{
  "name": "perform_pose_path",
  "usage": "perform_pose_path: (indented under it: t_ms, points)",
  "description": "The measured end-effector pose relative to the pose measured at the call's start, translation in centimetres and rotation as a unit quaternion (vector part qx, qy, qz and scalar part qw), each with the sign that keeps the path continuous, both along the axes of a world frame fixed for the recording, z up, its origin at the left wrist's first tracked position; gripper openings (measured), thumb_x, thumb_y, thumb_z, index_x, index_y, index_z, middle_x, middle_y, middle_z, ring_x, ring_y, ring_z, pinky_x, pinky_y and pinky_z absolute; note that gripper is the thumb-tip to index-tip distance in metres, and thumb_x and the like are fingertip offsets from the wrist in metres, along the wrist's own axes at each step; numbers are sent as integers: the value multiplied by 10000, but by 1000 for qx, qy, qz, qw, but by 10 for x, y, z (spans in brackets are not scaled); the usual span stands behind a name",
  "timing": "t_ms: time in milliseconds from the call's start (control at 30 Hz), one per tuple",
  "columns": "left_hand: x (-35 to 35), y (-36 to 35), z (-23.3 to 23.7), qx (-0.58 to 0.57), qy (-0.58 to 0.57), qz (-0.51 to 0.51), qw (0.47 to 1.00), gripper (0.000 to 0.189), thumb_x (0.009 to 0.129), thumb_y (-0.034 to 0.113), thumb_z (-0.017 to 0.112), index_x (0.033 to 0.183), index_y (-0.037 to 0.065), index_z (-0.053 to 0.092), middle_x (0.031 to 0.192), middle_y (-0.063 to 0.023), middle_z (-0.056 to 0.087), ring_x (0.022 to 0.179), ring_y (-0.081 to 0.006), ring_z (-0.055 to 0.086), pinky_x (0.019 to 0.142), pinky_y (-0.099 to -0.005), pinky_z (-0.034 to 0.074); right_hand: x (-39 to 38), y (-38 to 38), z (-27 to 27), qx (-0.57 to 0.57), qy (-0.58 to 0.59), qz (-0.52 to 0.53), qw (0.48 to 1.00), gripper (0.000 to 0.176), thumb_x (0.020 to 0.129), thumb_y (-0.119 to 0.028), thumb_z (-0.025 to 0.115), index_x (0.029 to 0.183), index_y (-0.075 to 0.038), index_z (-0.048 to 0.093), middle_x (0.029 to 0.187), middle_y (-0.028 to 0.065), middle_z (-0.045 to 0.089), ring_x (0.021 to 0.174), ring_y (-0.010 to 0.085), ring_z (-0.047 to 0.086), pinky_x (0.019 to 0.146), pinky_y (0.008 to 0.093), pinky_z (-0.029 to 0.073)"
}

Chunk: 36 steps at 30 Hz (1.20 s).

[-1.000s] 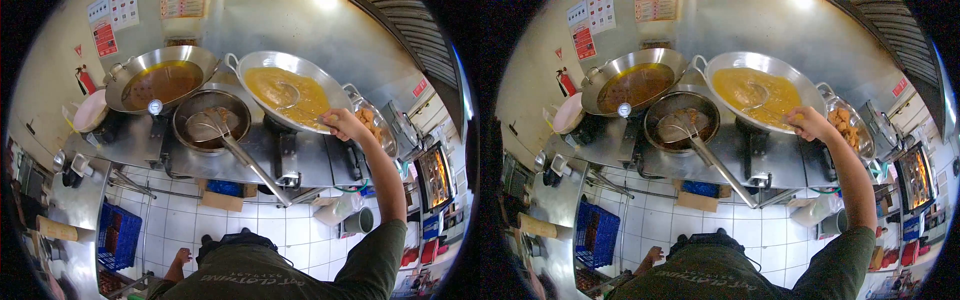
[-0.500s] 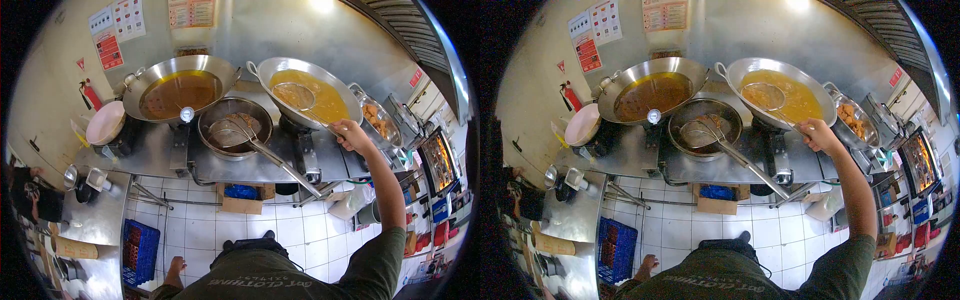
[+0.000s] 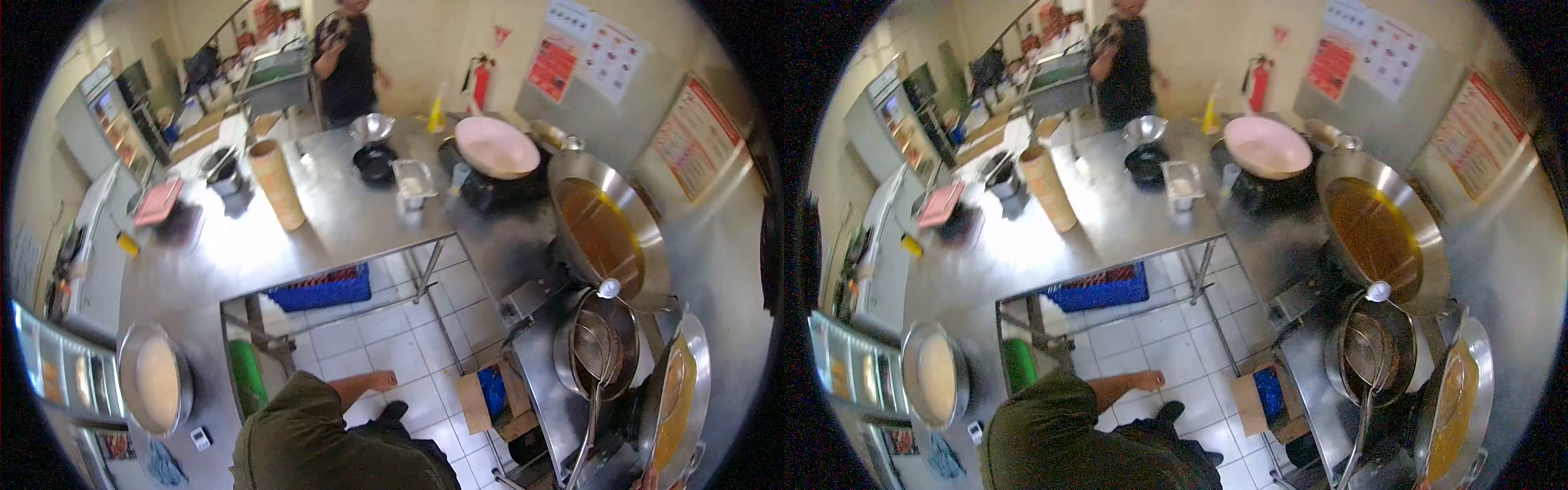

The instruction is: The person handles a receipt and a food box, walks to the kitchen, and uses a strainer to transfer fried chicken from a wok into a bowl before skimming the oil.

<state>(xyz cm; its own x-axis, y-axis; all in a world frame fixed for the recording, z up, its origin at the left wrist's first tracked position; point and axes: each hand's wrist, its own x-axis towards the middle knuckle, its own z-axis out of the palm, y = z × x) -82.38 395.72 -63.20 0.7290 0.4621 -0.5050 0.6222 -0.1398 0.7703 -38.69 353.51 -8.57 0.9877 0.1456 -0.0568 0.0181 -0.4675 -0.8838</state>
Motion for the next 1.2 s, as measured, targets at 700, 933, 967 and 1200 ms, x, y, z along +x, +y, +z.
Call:
perform_pose_path:
  t_ms: [700,933,967,1200]
  points:
    - [-156,-35,-14,14,134,-49,990,352,909,354,527,1043,42,621,857,-112,680,712,-239,661,594,-381,545,-29,3,-9,-6,-19,-14,1000,148,968,-215,559,1034,-83,561,603,-27,434,409,35,314,344,203,238]
    - [-110,-19,4,-181,63,177,965,389,882,344,581,1126,42,569,911,-95,672,735,-222,661,613,-357,535,14,-57,-54,-3,-77,45,996,312,979,-193,521,1269,-86,558,826,-8,554,550,26,414,435,161,330]
    - [-119,-21,-24,-173,58,173,968,390,881,346,588,1127,44,570,922,-95,672,747,-221,660,613,-357,536,15,-63,-66,15,-116,54,992,290,977,-196,532,1238,-78,574,809,-27,555,502,4,376,376,144,276]
    - [-155,-30,-34,-242,105,175,948,318,882,292,595,1107,67,592,980,-86,650,820,-232,642,595,-387,512,-9,-36,-41,135,-25,3,991,276,968,-231,562,1159,-33,590,638,-60,469,421,1,343,349,164,242]
